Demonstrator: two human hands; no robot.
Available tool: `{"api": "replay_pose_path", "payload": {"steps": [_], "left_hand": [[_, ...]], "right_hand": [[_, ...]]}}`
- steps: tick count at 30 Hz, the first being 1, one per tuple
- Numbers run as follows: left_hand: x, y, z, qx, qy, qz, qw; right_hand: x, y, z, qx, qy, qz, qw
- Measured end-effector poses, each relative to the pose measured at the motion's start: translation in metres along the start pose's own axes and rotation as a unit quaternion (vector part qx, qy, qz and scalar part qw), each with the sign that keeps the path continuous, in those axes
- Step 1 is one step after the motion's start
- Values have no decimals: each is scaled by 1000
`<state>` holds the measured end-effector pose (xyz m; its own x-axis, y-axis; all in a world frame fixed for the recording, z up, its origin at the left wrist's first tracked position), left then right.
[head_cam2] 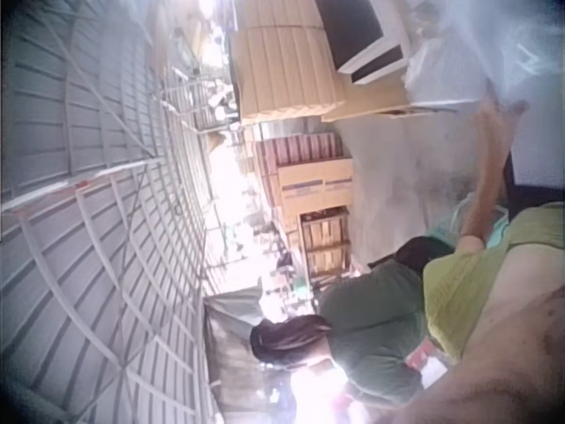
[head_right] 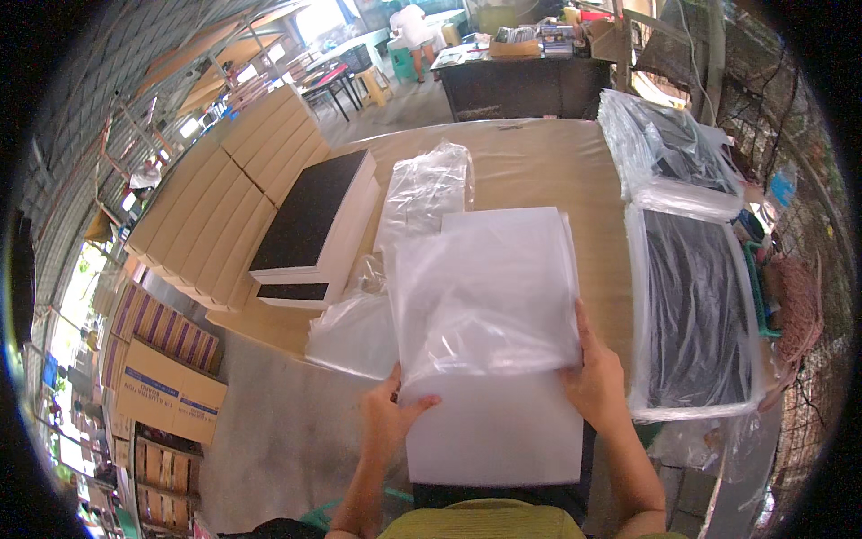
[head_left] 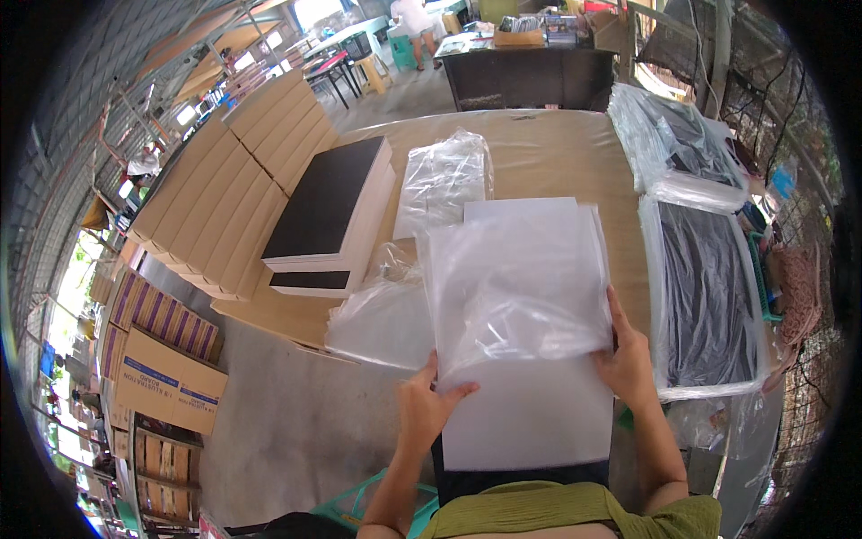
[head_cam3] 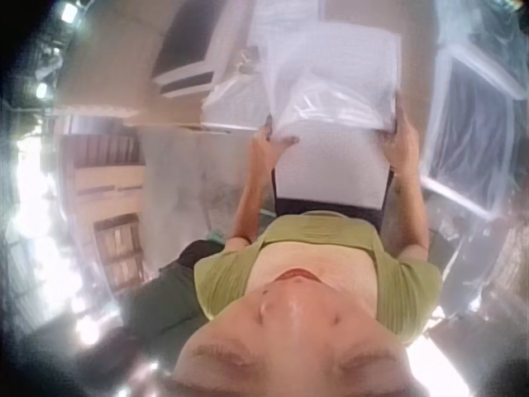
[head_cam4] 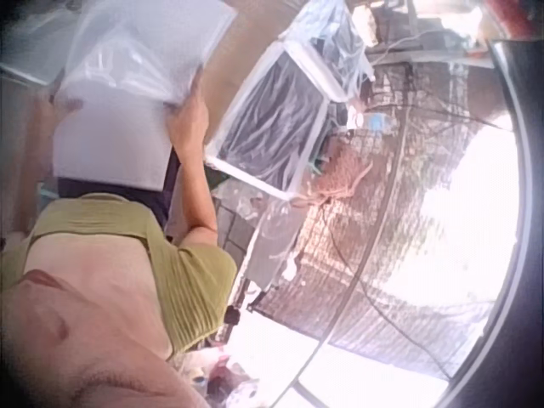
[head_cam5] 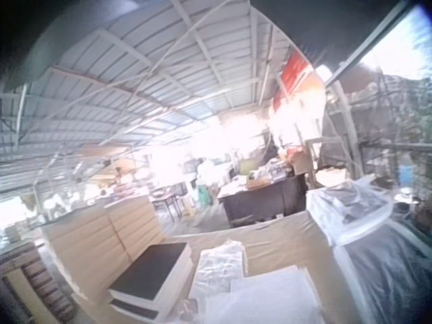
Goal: The person wraps individual black flat rectangular items in clear plastic bags by hand and stacks them on a table.
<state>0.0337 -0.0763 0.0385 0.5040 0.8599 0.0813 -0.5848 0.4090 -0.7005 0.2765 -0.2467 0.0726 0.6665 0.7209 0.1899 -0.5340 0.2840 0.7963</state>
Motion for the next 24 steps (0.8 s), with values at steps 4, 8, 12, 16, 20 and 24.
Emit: {"api": "replay_pose_path", "payload": {"steps": [4,8,12,16,20,24], "left_hand": [[-33,37,-8,6,2,44,999],[-55,43,-4,129,18,54,990],[-83,47,8,153,-6,17,988],[-106,51,16,158,11,24,987],[-124,51,21,174,40,19,984],[-144,57,27,191,59,1,980]], "right_hand": [[-26,-29,-11,-104,65,-54,991],[-57,-37,-15,-119,15,92,989],[-92,-23,-1,-73,72,15,995],[-116,-18,12,-74,155,-35,984],[-136,-19,17,-44,125,10,991],[-143,-3,29,-32,153,-2,988]]}}
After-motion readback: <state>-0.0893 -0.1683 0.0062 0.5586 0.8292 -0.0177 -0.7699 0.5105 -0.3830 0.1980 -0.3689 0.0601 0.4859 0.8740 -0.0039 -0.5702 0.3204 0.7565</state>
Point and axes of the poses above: each hand's wrist, its own x-axis towards the middle knuckle, its own z-axis out of the back of the hand, y = z × x, the point moved 1 cm from there along x, towards the middle knuckle
